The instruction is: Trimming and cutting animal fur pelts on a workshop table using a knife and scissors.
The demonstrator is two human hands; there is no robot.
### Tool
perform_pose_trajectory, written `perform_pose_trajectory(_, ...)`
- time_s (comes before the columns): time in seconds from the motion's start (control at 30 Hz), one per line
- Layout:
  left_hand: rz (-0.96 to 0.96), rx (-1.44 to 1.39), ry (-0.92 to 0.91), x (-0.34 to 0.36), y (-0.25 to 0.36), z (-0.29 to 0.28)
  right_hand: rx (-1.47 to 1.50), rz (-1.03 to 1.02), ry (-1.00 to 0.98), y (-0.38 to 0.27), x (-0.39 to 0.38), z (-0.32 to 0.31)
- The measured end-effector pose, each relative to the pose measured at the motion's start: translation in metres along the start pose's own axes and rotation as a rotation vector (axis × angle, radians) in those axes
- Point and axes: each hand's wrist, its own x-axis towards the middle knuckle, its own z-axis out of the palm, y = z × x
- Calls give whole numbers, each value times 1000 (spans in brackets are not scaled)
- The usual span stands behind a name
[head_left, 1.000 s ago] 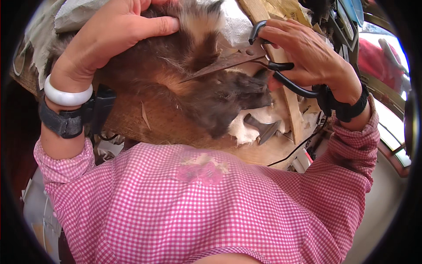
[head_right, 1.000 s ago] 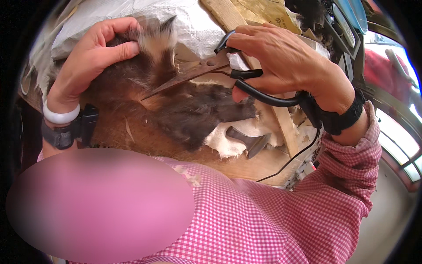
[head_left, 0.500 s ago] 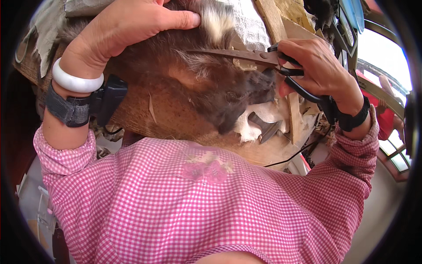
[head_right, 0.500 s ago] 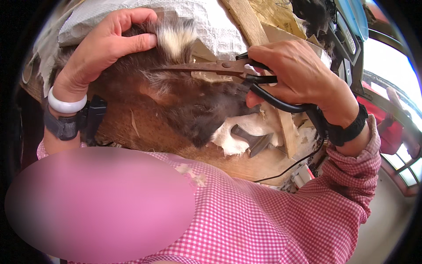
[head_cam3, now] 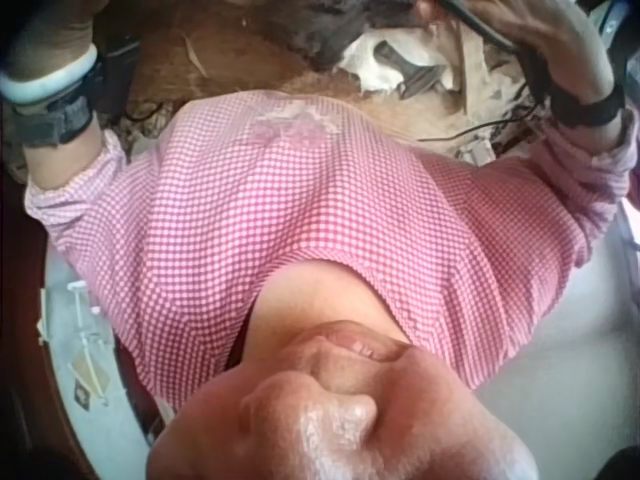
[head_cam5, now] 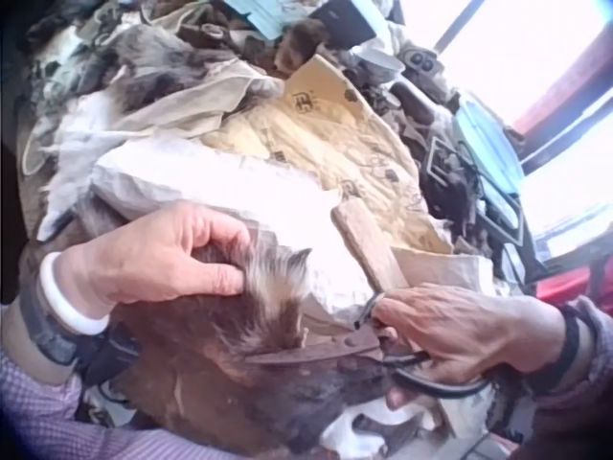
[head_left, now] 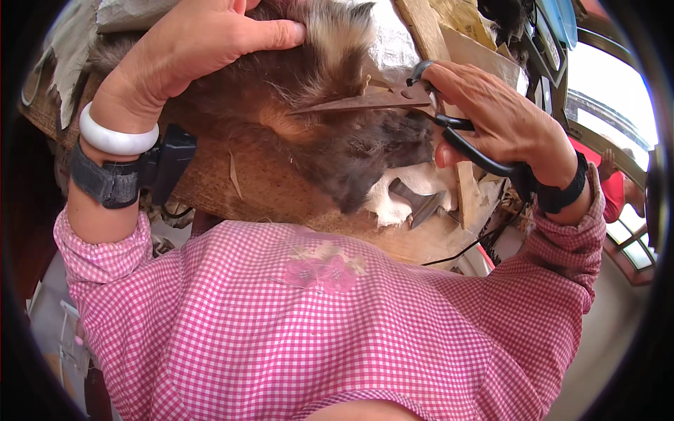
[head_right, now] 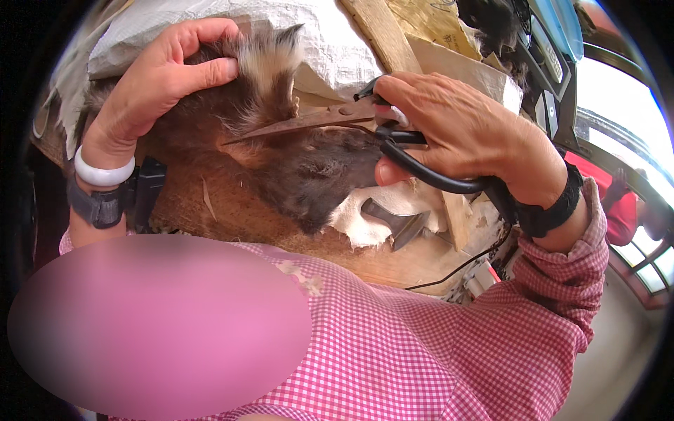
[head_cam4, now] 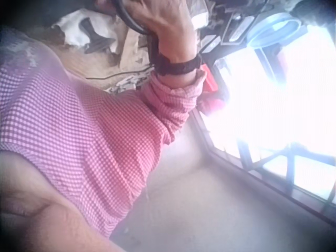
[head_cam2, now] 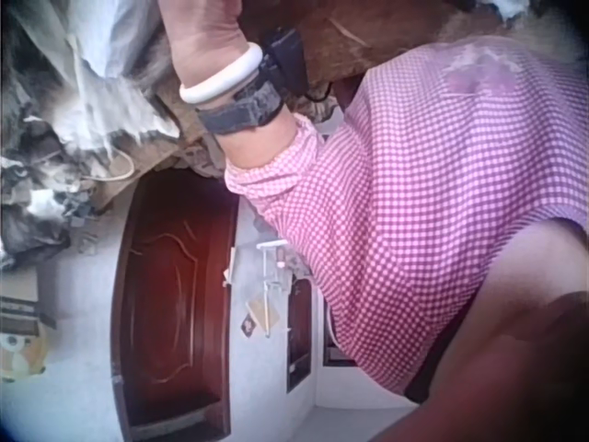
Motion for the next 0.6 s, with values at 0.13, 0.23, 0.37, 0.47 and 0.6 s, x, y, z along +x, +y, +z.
perform_pose_trajectory(0.13, -39, -24, 3, -1, 1, 0, 47, 72, -181, -3, 7, -7)
perform_pose_trajectory(0.23, -54, -48, -5, -1, 5, 3, 35, 58, -146, -2, 5, -8)
perform_pose_trajectory(0.37, -32, -74, -14, -3, 1, 2, -105, 18, 7, -5, -2, -11)
perform_pose_trajectory(0.47, 31, -25, 74, -9, 0, 4, -181, 119, 33, -9, -22, -15)
perform_pose_trajectory(0.6, 0, 181, 201, -30, 4, 10, -164, 310, 166, -11, -72, -5)
